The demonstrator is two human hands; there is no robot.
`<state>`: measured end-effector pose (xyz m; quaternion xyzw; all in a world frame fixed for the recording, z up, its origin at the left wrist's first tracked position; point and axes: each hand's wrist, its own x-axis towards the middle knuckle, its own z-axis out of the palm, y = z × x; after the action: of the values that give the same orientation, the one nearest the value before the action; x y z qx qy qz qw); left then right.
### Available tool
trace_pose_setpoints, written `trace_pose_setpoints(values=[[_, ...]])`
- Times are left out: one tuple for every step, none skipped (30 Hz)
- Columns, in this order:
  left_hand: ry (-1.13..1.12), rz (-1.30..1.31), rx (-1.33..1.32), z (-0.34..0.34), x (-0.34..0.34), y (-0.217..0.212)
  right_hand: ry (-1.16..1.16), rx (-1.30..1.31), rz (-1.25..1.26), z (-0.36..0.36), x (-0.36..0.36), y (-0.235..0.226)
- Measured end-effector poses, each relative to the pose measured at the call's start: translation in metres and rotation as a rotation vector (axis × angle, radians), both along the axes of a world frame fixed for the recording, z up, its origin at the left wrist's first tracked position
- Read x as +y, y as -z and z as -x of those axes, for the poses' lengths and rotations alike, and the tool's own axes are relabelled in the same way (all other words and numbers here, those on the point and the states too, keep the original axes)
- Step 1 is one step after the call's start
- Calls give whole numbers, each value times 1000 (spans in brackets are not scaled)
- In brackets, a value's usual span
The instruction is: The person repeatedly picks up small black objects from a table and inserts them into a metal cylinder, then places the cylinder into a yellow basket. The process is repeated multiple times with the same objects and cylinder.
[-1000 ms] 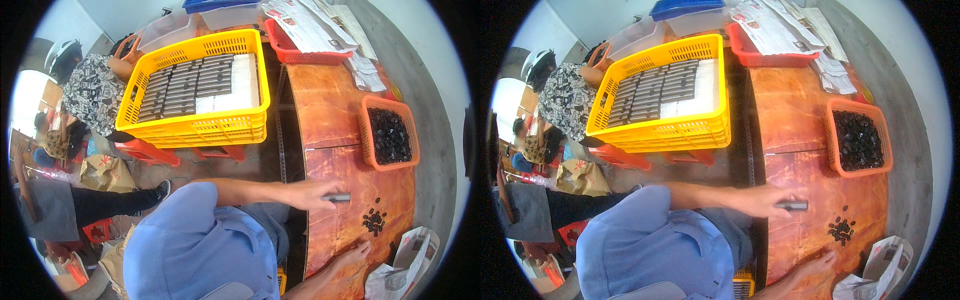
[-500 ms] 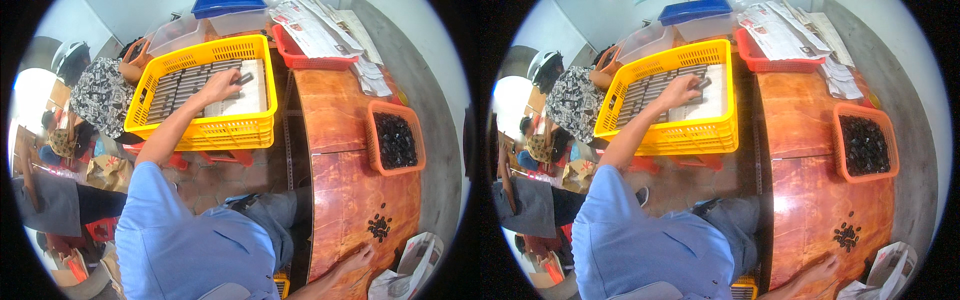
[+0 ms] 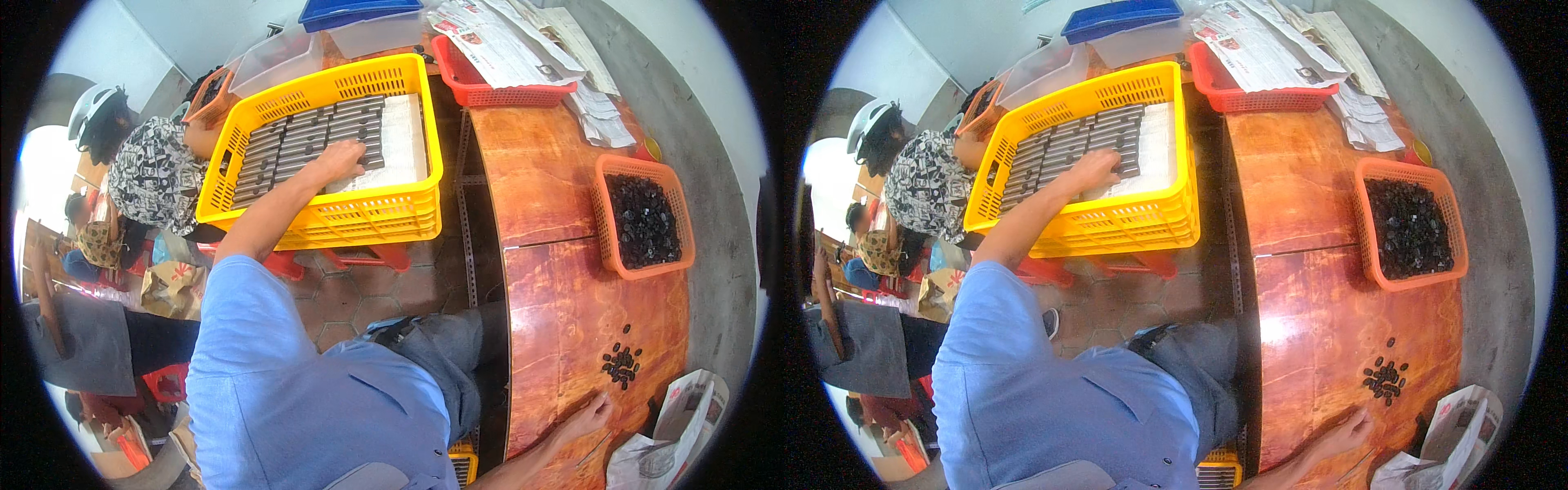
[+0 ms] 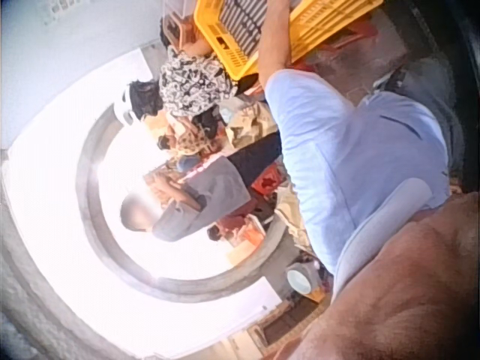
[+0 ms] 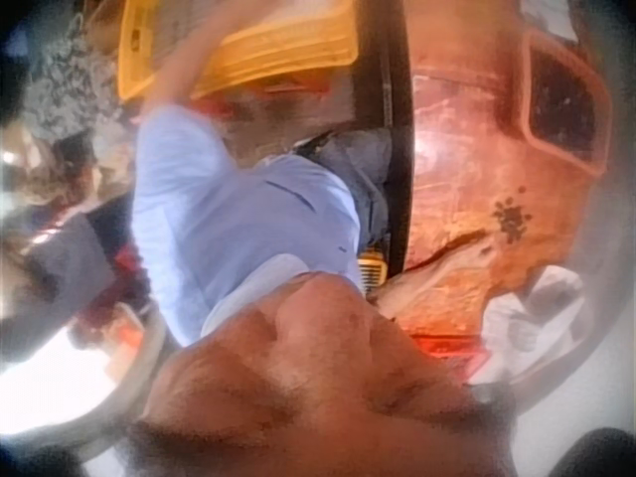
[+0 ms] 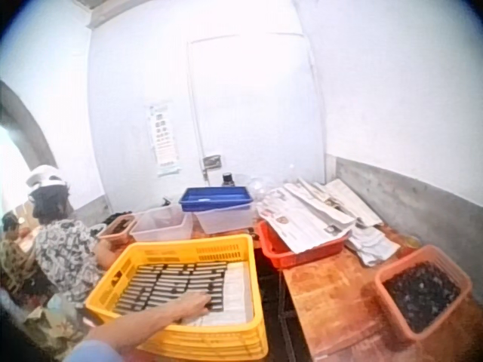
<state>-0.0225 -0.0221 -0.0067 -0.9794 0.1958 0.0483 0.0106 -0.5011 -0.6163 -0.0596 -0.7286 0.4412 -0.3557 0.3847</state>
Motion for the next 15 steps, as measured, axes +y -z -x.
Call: trace_pose_setpoints(values=[[7, 10, 13, 0, -4, -4, 2, -1, 21, -3, 3, -2], [15, 20, 27, 1, -11, -10, 7, 8, 16, -5, 6, -7], [22, 31, 41, 1, -15, -13, 12, 18, 12, -6, 9, -13], [27, 17, 29, -1, -11, -12, 13, 25, 3, -7, 10, -15], [32, 4, 18, -4, -5, -7, 5, 34, 4, -6, 9, -14], [38, -9, 6, -6, 1, -5, -4, 43, 5, -5, 7, -11], [-3, -19, 23, -7, 2, -5, -8, 52, 12, -4, 6, -11], [-44, -29, 39, -7, 4, -5, -3, 48, 12, -4, 6, -11], [-85, -39, 55, -7, 5, -5, 2, 44, 13, -5, 6, -12], [-94, -42, 55, -8, 8, -4, 4, 38, 9, -5, 7, -12], [-104, -46, 54, -8, 10, -3, -2, 35, 31, -3, 4, -8], [-115, -49, 54, -9, 13, -2, -8, 31, 53, -1, -2, -1], [-107, -43, 49, -9, 15, -2, -16, 28, 75, -2, -2, -2], [-99, -36, 45, -8, 17, -3, -9, 36, 74, -3, 0, -2], [-92, -29, 40, -8, 18, -4, -3, 44, 74, -4, 2, -4]])
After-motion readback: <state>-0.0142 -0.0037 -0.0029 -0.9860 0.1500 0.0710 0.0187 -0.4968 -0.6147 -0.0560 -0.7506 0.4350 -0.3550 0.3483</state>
